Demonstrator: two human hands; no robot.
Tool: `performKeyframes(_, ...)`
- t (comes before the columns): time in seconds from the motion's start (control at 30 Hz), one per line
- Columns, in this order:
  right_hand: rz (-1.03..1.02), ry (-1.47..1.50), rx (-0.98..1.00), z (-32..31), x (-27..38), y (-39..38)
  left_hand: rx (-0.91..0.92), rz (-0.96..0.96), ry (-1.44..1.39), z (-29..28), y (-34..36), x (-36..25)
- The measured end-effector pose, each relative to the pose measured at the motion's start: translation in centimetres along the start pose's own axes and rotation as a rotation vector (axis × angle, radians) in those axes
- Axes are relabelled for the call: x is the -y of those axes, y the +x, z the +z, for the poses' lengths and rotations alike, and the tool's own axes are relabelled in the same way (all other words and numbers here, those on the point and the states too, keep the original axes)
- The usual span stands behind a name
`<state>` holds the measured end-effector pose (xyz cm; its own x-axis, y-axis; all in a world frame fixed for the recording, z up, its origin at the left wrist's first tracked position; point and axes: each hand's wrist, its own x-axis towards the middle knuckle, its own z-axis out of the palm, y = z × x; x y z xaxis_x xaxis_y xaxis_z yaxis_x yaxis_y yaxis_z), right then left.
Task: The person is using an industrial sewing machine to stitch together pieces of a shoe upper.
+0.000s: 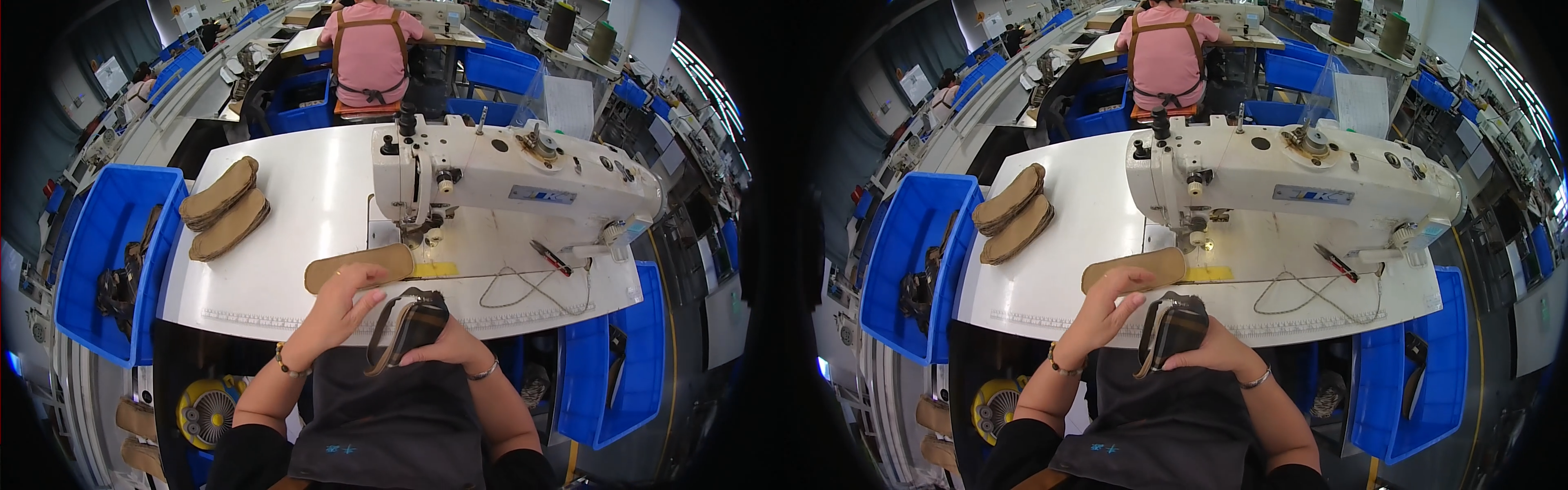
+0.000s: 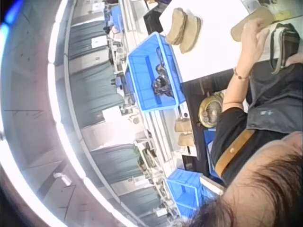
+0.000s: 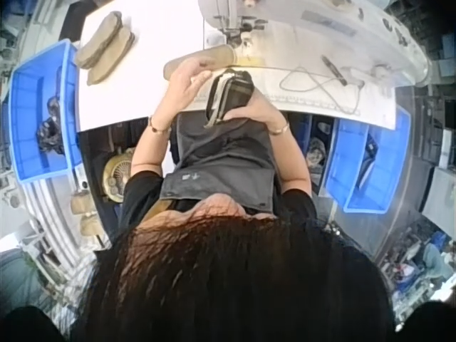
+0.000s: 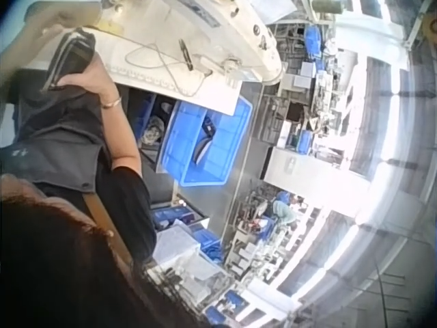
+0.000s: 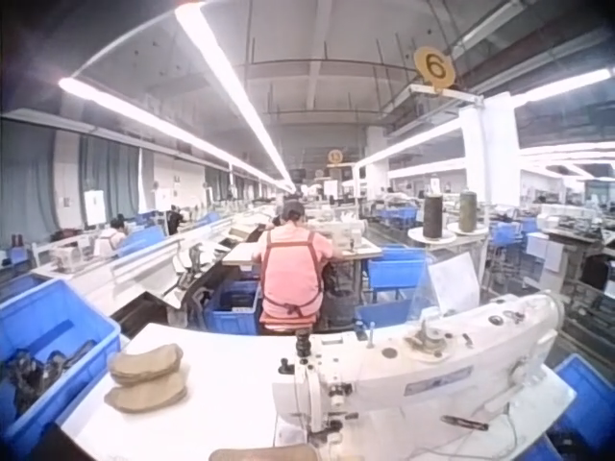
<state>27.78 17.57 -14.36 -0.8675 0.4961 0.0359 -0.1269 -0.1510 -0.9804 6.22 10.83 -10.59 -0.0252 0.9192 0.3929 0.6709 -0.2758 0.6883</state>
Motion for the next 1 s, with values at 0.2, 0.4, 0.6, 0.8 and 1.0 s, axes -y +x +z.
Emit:
performKeyframes(0.2, 0.221, -0.081, 0.073, 0.8, 0.0, -0.4, 0.083, -0.360, -0.866, 1.2, -2.7, -2.0)
performKeyframes(0.4, -0.051, 0.476, -0.152, 1.4, -0.1, -1.5, 0.085, -0.526, -1.043, 2.2, -4.6, -1.8)
performKeyframes(0.6, 0.024, 0.285, -0.125, 2.9, -0.1, -2.2, -0.160, -0.493, -1.061, 3.3, -5.7, -2.3)
performKeyframes(0.8, 0.064, 0.153, -0.153, 4.2, 0.1, -2.8, -0.029, -0.592, -1.004, 3.0, -7.4, -3.1)
performKeyframes(1.0, -0.254, -0.562, 0.029, 1.9, 1.8, -1.4, -0.006, -0.596, -0.865, -1.3, -5.5, -4.6)
